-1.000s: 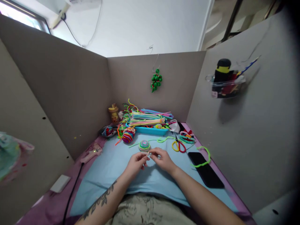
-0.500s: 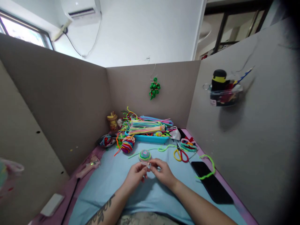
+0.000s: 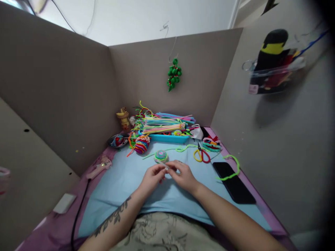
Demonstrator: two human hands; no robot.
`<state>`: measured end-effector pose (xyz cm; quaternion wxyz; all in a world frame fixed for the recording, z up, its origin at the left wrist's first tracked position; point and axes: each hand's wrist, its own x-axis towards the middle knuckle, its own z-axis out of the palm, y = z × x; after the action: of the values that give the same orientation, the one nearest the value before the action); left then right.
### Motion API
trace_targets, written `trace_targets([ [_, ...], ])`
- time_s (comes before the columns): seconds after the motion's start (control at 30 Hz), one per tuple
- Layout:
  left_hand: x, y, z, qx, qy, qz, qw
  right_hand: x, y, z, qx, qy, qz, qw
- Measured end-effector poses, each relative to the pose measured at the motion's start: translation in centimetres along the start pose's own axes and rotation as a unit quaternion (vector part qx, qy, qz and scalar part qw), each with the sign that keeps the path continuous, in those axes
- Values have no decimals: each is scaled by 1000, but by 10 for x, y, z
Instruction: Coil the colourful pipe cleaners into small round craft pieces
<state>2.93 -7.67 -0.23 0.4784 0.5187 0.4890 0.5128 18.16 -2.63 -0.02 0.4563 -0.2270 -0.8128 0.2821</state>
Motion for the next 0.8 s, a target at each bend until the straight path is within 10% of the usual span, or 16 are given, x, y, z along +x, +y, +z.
trace_targets([
  [0.37,-11,1,-3,28,76,46,996,2,10,14,205,-40,137,968],
  [0.8,-13,-12,-10,16,76,68,995,0,13,19,177,-49,127,975],
])
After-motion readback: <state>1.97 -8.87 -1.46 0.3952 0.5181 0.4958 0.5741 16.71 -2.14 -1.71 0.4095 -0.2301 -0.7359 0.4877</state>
